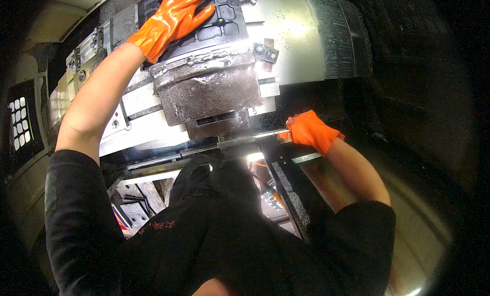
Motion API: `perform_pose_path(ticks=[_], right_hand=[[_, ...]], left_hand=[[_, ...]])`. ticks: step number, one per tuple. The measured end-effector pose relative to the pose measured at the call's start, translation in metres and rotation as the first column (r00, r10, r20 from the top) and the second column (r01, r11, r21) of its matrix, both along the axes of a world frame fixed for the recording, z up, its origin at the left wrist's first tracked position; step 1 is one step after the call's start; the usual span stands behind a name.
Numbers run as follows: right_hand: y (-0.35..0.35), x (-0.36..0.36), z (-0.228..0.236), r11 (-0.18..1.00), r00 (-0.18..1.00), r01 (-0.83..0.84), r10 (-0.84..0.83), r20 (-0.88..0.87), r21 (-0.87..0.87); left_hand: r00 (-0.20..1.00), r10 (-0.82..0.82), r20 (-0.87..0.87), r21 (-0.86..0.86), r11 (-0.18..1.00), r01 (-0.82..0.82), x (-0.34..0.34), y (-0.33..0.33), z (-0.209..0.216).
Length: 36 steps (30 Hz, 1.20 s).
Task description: The person uses a wrench to tighten bolts on a large metal machine component. They then place a black plastic cover onto the component and secure it with additional bolts.
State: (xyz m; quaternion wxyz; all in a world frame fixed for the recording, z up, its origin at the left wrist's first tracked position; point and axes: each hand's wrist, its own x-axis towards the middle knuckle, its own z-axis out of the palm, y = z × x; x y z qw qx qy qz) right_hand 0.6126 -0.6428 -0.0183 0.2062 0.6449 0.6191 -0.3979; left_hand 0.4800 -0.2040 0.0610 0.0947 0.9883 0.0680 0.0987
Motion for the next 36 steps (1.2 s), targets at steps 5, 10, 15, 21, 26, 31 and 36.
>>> perform_pose_path(ticks=[5,10,15,21,26,31,36], right_hand=[[-0.029,0.005,-0.051,0.998,0.999,-0.045,0.045,0.013,0.042],[0.001,0.012,-0.037,0.991,0.999,-0.009,0.004,-0.035,-0.137],[0.009,0.015,-0.032,0.985,1.000,0.003,-0.009,-0.030,-0.173],[-0.008,-0.009,-0.017,0.996,0.989,-0.064,0.072,0.127,-0.062],[-0.086,0.000,-0.167,-0.245,-0.409,0.712,-0.907,-0.105,-0.658],[-0.065,0.002,-0.119,0.683,0.667,0.637,-0.721,-0.189,-0.357],[-0.057,-0.001,-0.094,0.882,0.939,0.337,-0.340,0.050,-0.331]], left_hand=[[0.993,-0.012,0.119,0.099,0.995,0.000,0.002,0.012,-0.028],[0.990,0.006,0.142,0.073,0.997,-0.016,-0.001,0.015,-0.033],[0.957,-0.093,0.274,0.139,0.989,0.056,0.000,0.017,-0.039],[0.960,0.035,0.279,-0.024,0.999,-0.029,-0.014,0.006,-0.024],[0.961,0.004,0.277,-0.015,1.000,0.000,0.000,0.000,-0.016],[0.961,-0.001,0.277,-0.008,1.000,0.004,-0.009,0.008,-0.020],[0.961,0.006,0.276,0.084,0.996,-0.031,0.010,-0.014,-0.013]])
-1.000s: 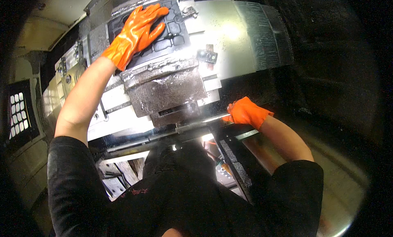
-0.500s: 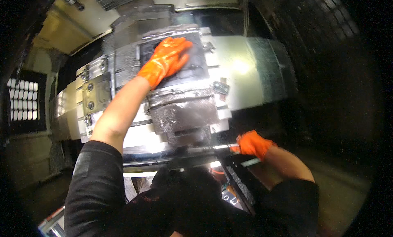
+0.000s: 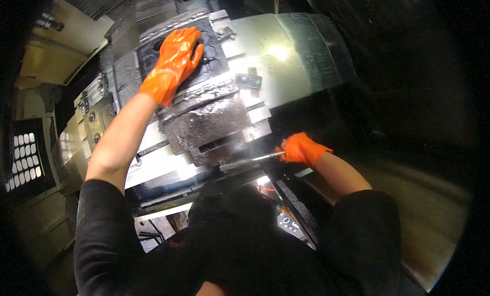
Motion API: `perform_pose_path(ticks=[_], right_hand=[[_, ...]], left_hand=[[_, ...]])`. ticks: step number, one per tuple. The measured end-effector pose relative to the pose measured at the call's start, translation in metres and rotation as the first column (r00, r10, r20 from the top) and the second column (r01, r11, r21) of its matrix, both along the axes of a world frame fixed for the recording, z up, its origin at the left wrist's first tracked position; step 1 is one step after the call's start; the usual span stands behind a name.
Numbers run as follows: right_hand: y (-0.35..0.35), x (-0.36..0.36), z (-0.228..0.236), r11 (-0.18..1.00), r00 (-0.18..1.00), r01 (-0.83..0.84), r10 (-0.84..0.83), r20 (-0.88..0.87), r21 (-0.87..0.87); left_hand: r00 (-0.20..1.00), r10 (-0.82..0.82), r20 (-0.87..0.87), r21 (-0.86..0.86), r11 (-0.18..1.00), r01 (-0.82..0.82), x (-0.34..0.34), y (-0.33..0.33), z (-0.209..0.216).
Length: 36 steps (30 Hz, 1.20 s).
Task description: The person uses a wrench to tighten bolts on a large metal machine component. They then place a black plastic cover onto the component and secure it with additional bolts.
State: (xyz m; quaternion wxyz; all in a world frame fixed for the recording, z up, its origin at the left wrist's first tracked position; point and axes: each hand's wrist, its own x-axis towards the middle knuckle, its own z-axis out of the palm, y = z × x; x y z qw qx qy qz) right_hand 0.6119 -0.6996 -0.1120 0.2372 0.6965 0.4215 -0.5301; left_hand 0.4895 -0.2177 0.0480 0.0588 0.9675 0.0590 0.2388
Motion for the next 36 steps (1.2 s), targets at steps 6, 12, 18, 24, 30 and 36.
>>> perform_pose_path(ticks=[6,12,18,24,30,36], right_hand=[[0.046,-0.021,0.091,0.977,0.993,-0.090,0.073,0.089,0.193],[0.030,-0.017,0.055,0.973,0.985,-0.090,0.055,0.162,0.214],[0.053,-0.024,0.084,0.988,0.989,0.111,-0.121,0.091,0.102],[0.035,-0.043,0.083,0.913,0.981,0.158,-0.188,0.046,0.377],[0.060,-0.019,0.076,0.990,1.000,-0.024,0.022,0.017,0.137],[0.039,-0.022,0.071,0.976,0.999,0.027,-0.036,0.037,0.214]], left_hand=[[0.618,-0.513,-0.596,-0.623,0.781,0.046,-0.012,-0.235,0.029],[0.566,-0.299,-0.768,-0.224,0.954,0.199,-0.048,-0.343,-0.066],[0.679,-0.532,-0.506,-0.594,0.786,0.172,-0.064,-0.342,-0.116],[0.533,-0.612,-0.584,-0.651,0.745,0.143,-0.049,-0.313,-0.083],[0.467,-0.684,-0.560,-0.750,0.659,0.065,-0.047,-0.315,-0.081],[0.517,-0.640,-0.569,-0.736,0.677,0.029,-0.036,-0.306,-0.055]])
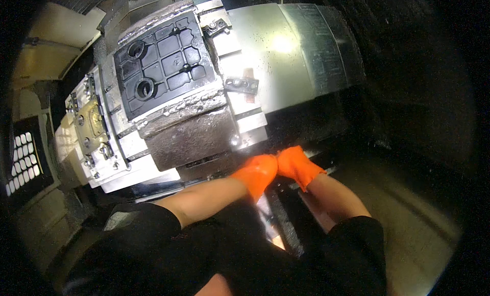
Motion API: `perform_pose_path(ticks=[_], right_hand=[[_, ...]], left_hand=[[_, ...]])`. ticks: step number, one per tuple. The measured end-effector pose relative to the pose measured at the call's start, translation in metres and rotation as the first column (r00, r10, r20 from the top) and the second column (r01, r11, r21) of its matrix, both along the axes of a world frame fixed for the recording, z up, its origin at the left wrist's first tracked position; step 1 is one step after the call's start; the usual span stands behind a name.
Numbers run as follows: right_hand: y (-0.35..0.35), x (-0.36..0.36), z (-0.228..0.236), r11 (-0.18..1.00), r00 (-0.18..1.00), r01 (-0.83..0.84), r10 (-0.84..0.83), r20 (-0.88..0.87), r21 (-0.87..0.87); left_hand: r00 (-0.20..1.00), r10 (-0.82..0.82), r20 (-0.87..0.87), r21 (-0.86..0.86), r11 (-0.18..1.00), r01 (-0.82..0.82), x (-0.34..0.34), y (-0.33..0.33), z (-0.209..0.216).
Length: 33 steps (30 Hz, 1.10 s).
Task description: The person uses a wrench to tighten bolts on a large metal machine component. They then place a black plastic cover onto the component and secure it with additional bolts.
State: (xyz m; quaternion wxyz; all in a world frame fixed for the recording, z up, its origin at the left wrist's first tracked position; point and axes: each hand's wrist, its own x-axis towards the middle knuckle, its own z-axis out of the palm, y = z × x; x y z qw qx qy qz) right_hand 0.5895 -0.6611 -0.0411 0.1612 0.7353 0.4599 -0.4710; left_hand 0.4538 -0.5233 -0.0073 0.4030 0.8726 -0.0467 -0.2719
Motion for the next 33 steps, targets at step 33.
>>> perform_pose_path(ticks=[33], right_hand=[[0.036,0.024,0.014,0.989,0.969,-0.147,0.141,0.204,0.019]], left_hand=[[0.955,0.255,-0.153,0.135,0.963,-0.235,0.026,-0.044,-0.085]])
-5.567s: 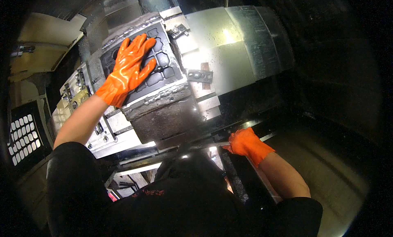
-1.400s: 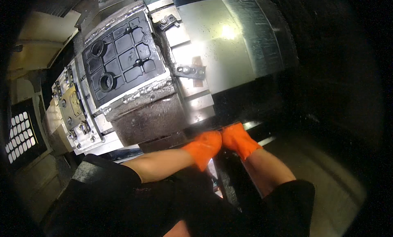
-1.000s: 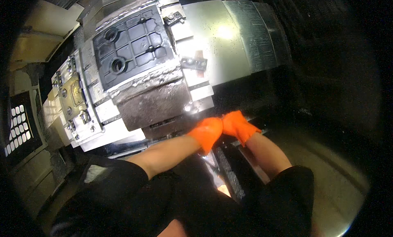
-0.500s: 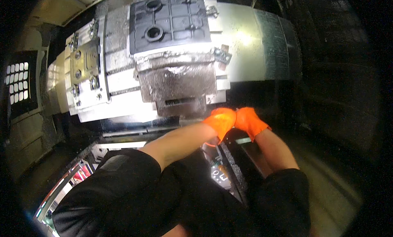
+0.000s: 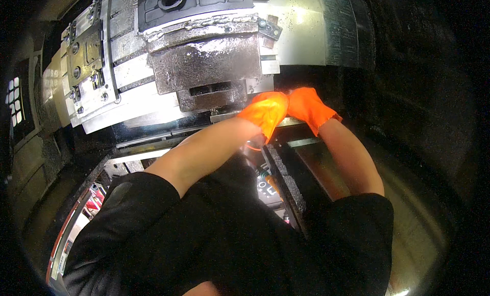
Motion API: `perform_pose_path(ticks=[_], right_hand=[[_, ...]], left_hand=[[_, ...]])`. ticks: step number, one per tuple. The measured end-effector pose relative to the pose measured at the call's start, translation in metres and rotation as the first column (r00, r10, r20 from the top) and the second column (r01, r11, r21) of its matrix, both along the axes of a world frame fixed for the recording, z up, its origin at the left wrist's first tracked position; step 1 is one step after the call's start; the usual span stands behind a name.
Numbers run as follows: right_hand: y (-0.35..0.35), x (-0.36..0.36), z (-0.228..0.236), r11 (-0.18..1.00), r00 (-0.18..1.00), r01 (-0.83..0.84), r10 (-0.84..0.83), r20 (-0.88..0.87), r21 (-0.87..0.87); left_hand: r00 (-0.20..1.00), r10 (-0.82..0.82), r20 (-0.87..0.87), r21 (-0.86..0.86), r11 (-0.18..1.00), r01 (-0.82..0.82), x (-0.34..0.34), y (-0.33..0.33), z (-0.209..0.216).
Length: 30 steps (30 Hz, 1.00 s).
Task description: The person uses a wrench to tighten bolts on a large metal machine component. They then place a black plastic cover onto the component and secure it with additional bolts.
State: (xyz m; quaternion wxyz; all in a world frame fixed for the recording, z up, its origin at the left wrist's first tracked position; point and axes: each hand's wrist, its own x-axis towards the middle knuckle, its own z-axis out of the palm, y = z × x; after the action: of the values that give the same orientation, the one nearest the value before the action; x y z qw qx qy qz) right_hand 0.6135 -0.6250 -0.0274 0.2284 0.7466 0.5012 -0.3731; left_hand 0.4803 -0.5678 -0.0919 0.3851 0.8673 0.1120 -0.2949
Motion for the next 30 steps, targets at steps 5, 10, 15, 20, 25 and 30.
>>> perform_pose_path(ticks=[5,10,15,20,25,30], right_hand=[[0.011,-0.008,0.020,0.990,0.989,0.137,-0.136,-0.051,0.030],[-0.003,-0.003,-0.008,0.984,0.984,0.176,-0.176,-0.039,-0.016],[-0.001,-0.006,-0.018,0.994,0.992,0.044,-0.055,-0.110,-0.099],[-0.022,-0.011,-0.034,0.995,0.980,-0.098,0.099,-0.171,0.010],[-0.013,-0.016,-0.020,0.999,0.986,-0.026,0.019,-0.164,-0.046],[-0.015,-0.004,-0.011,0.998,0.991,-0.037,0.044,-0.129,0.053]], left_hand=[[0.995,-0.078,0.060,0.024,0.997,0.076,-0.006,0.011,0.010],[0.914,-0.369,0.169,0.083,0.929,0.359,-0.017,0.037,0.056],[0.989,-0.042,0.140,0.059,0.998,0.034,-0.018,0.050,0.084],[0.926,-0.215,0.311,0.053,0.976,0.209,-0.028,0.051,0.063],[0.960,-0.268,0.080,-0.209,0.937,0.279,-0.021,0.065,0.093],[0.962,-0.078,0.263,-0.156,0.980,0.122,-0.023,0.009,0.005]])
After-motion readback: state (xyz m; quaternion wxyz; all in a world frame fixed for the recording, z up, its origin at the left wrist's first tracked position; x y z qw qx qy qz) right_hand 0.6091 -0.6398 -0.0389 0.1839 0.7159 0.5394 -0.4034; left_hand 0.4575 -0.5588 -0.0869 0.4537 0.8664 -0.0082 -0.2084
